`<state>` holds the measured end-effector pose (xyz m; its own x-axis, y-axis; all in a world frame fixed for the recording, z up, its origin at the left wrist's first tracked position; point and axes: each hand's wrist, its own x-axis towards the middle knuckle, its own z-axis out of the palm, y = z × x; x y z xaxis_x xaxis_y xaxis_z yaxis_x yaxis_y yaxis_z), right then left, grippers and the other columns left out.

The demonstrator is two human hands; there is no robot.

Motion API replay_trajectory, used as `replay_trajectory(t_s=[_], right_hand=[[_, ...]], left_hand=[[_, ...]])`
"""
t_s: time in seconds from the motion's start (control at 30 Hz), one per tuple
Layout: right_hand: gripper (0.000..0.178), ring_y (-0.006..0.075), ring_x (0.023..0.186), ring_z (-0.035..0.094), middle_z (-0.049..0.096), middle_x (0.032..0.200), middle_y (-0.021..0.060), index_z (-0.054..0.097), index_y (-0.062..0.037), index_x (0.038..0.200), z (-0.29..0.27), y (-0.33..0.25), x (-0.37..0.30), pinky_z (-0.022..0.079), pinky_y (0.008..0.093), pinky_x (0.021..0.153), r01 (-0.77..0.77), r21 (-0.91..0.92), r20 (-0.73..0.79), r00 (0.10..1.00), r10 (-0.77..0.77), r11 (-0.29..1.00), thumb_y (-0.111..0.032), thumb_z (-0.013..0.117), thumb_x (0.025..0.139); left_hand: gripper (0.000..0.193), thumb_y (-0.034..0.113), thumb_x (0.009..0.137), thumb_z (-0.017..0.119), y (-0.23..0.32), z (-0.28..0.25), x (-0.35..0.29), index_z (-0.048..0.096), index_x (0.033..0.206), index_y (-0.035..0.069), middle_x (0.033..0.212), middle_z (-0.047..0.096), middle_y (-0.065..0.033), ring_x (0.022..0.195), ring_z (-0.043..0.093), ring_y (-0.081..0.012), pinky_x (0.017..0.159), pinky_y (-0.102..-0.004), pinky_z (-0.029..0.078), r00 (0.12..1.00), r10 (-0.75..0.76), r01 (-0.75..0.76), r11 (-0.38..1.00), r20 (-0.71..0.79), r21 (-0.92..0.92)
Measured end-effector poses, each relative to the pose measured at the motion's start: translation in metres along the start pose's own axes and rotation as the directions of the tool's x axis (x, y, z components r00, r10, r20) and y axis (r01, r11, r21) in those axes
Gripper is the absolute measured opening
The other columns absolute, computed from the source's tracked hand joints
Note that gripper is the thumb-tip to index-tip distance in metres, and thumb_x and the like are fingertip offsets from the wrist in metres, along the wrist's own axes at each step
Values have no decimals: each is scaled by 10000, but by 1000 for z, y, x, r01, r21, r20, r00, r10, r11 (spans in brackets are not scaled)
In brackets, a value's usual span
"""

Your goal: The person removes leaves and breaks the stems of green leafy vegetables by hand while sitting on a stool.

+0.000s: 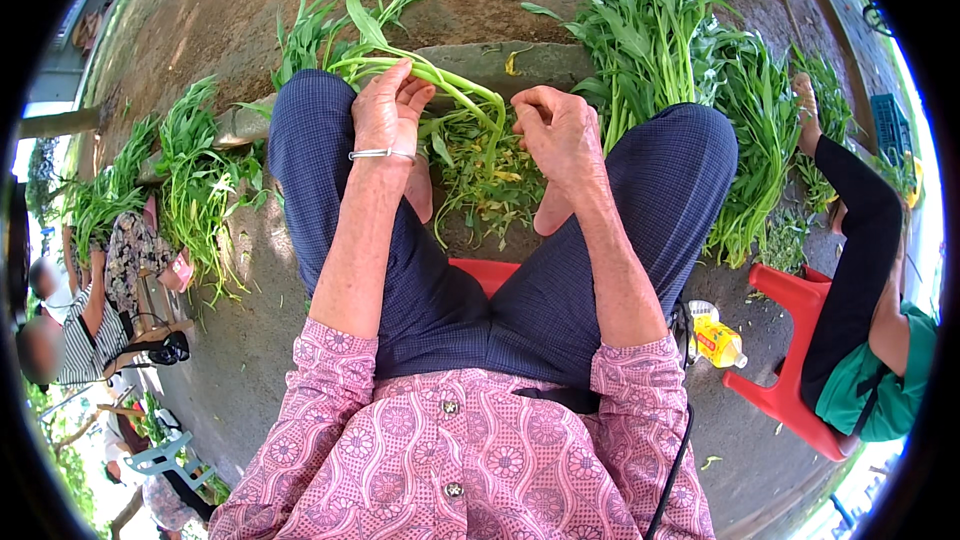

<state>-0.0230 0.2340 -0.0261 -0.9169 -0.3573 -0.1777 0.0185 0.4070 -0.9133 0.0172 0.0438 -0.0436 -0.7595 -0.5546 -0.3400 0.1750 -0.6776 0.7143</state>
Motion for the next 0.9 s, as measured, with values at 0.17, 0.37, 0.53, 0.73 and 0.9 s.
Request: replay_trajectory(t_s=[0.17, 0.37, 0.53, 0.73, 0.9], right_hand=[[186, 156, 622, 630, 665, 734, 104, 664, 9, 947, 5, -6, -7, 512, 299, 616, 188, -111, 25, 982, -186, 976, -74, 566, 813], [269, 257, 757, 657, 673, 824, 134, 658, 0, 984, 17, 5, -8, 513, 358, 721, 258, -285, 25, 965, -262, 923, -78, 598, 734], [290, 218, 727, 650, 676, 814, 135, 642, 44, 996, 28, 5, -10, 504, 344, 684, 221, -12, 6, 975, -221, 975, -113, 626, 753], [283, 131, 633, 591, 656, 725, 114, 647, 51, 974, 36, 9, -5, 474, 287, 607, 126, 125, 17, 992, -129, 984, -152, 655, 776], [256, 120, 589, 577, 640, 663, 99, 661, 44, 933, 39, 11, -4, 467, 287, 573, 95, 103, -22, 995, -93, 990, -169, 665, 790]], left_hand=[[119, 46, 834, 656, 0, -2, -1, 601, 923, -11, 846, 632, -107, 723, 624, -192, 637, -299, 560, 1000, -8, 8, 1000, 0, -4], [121, 64, 829, 654, -3, -3, 5, 571, 902, 17, 832, 627, -88, 725, 623, -182, 632, -297, 564, 999, -50, 51, 996, 19, -75], [161, 45, 825, 666, -4, -4, 6, 584, 951, -14, 865, 601, -100, 759, 606, -186, 665, -294, 558, 997, -69, 72, 990, 25, -119], [162, 46, 827, 665, -4, -5, 5, 578, 951, -10, 868, 597, -96, 758, 602, -181, 665, -289, 558, 996, -80, 83, 989, 34, -125], [169, 48, 827, 667, -4, -5, 5, 576, 957, -10, 865, 595, -93, 755, 602, -178, 665, -289, 559, 996, -84, 88, 989, 37, -120]])
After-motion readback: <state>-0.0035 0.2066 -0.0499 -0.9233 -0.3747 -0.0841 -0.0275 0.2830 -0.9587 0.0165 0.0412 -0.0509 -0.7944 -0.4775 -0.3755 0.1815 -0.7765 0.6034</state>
